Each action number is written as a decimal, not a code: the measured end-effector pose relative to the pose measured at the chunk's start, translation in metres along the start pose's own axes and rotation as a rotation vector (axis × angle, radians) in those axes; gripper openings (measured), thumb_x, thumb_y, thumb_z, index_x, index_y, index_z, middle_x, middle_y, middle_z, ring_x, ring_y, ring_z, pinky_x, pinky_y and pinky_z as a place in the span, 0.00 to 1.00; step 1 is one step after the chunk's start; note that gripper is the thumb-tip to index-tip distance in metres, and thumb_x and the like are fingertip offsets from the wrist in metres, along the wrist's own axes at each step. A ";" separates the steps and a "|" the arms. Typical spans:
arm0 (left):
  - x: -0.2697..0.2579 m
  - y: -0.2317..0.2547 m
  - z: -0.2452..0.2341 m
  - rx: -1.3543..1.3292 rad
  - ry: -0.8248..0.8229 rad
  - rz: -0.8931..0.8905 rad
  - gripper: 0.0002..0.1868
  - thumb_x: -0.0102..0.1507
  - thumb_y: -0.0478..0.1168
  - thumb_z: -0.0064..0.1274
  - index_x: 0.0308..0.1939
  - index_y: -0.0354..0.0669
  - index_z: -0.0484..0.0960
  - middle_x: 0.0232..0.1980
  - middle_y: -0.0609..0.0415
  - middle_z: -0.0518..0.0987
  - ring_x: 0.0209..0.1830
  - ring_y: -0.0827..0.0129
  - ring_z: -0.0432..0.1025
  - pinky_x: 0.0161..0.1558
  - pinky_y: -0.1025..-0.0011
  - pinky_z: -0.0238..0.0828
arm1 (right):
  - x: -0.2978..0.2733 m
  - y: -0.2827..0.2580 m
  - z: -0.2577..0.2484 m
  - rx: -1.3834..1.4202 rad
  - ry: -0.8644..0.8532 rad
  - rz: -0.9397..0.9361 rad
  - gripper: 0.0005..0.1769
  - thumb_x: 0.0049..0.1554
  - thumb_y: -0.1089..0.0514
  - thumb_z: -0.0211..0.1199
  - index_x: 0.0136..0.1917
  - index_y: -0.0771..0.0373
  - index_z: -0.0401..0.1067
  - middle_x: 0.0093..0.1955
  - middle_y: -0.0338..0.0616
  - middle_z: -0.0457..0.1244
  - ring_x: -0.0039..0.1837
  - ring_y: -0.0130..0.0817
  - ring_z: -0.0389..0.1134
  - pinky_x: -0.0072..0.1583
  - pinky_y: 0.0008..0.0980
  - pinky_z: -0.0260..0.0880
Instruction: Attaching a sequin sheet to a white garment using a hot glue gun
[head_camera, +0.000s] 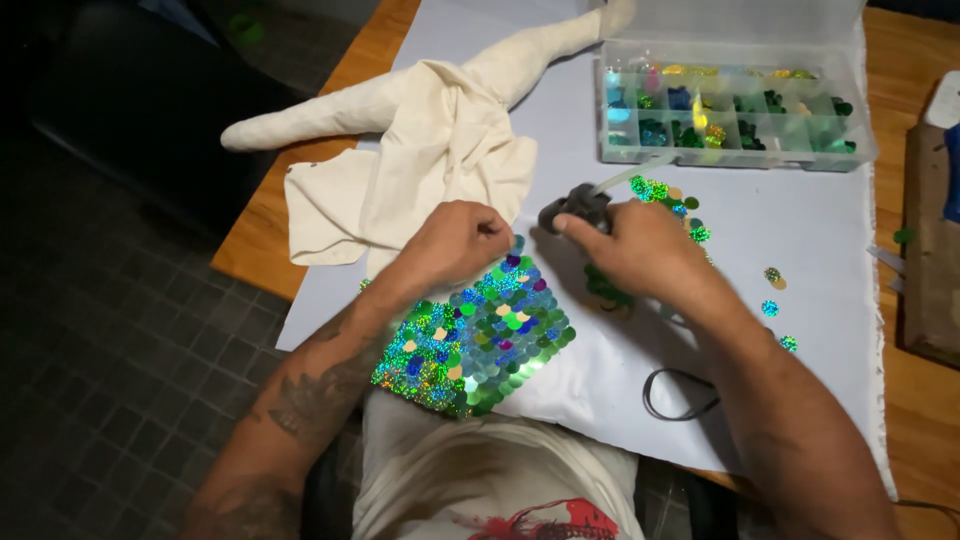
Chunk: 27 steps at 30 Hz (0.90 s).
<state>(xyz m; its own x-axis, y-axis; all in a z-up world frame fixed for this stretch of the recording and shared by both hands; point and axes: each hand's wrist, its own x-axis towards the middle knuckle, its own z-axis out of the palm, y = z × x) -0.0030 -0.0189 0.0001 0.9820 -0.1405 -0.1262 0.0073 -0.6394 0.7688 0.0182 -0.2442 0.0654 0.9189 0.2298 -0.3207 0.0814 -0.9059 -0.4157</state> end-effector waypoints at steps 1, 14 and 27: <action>0.001 0.000 0.004 -0.024 -0.015 -0.006 0.12 0.62 0.47 0.55 0.38 0.45 0.89 0.30 0.51 0.84 0.34 0.59 0.79 0.44 0.60 0.76 | -0.002 0.001 -0.007 0.008 0.005 0.001 0.38 0.59 0.28 0.54 0.47 0.66 0.82 0.44 0.67 0.71 0.59 0.64 0.71 0.58 0.54 0.71; 0.009 0.029 0.018 -0.199 -0.034 0.082 0.12 0.64 0.40 0.51 0.42 0.37 0.87 0.31 0.45 0.85 0.34 0.61 0.78 0.42 0.61 0.76 | 0.026 0.023 0.009 0.554 0.227 -0.062 0.17 0.47 0.47 0.76 0.46 0.55 0.79 0.33 0.39 0.66 0.35 0.36 0.69 0.36 0.35 0.69; 0.008 0.015 0.010 -0.078 -0.055 0.088 0.11 0.66 0.40 0.54 0.45 0.36 0.87 0.35 0.41 0.85 0.37 0.55 0.79 0.45 0.57 0.75 | 0.044 0.030 0.025 0.671 0.314 -0.064 0.16 0.44 0.55 0.75 0.48 0.46 0.80 0.38 0.30 0.69 0.40 0.26 0.68 0.48 0.29 0.72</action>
<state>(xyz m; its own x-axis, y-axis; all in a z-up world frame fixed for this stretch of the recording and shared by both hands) 0.0031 -0.0370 0.0039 0.9677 -0.2361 -0.0887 -0.0616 -0.5621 0.8248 0.0515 -0.2517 0.0173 0.9955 0.0714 -0.0623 -0.0227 -0.4587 -0.8883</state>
